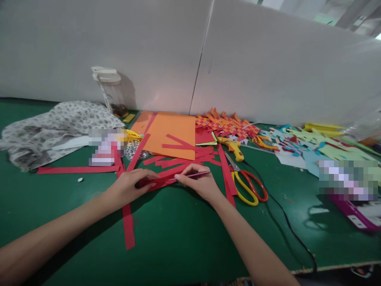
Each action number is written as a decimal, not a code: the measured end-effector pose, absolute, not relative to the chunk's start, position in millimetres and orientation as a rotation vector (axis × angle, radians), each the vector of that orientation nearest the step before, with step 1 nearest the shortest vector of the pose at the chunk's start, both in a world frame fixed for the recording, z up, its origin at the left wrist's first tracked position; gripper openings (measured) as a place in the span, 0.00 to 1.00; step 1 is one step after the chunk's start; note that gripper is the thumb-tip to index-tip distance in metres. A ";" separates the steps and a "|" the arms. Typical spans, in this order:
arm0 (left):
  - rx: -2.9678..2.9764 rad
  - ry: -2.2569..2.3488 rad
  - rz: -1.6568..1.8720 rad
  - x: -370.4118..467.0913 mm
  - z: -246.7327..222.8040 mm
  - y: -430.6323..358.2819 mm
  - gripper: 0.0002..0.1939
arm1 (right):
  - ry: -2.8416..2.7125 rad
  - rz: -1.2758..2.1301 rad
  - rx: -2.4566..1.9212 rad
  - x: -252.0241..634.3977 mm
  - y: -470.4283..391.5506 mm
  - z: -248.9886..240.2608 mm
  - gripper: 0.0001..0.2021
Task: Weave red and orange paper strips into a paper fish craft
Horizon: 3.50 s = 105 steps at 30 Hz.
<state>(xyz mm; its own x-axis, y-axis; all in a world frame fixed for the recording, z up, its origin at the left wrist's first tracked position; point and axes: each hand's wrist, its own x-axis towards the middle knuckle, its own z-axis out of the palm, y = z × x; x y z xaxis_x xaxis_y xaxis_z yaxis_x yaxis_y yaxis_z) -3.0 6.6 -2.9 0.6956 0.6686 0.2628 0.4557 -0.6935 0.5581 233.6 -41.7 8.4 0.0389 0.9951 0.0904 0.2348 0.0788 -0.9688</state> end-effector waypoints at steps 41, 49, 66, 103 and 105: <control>2.423 0.843 0.654 -3.3 -8.0 11.0 0.09 | -1.194 0.718 -1.592 345.7 -34.1 15.1 0.15; 2.407 0.906 0.666 -1.3 -3.0 8.6 0.07 | -1.157 0.684 -1.483 337.8 -31.1 11.2 0.13; 2.465 0.851 0.664 -3.3 -5.1 10.7 0.08 | -1.099 0.511 -1.456 322.3 -13.4 -8.8 0.17; 2.459 0.867 0.656 -2.2 -3.0 11.5 0.07 | -0.861 0.559 -1.477 331.2 5.8 -27.9 0.19; 2.457 0.867 0.662 -2.2 -3.1 11.3 0.07 | -0.864 0.530 -1.478 334.2 6.0 -30.1 0.20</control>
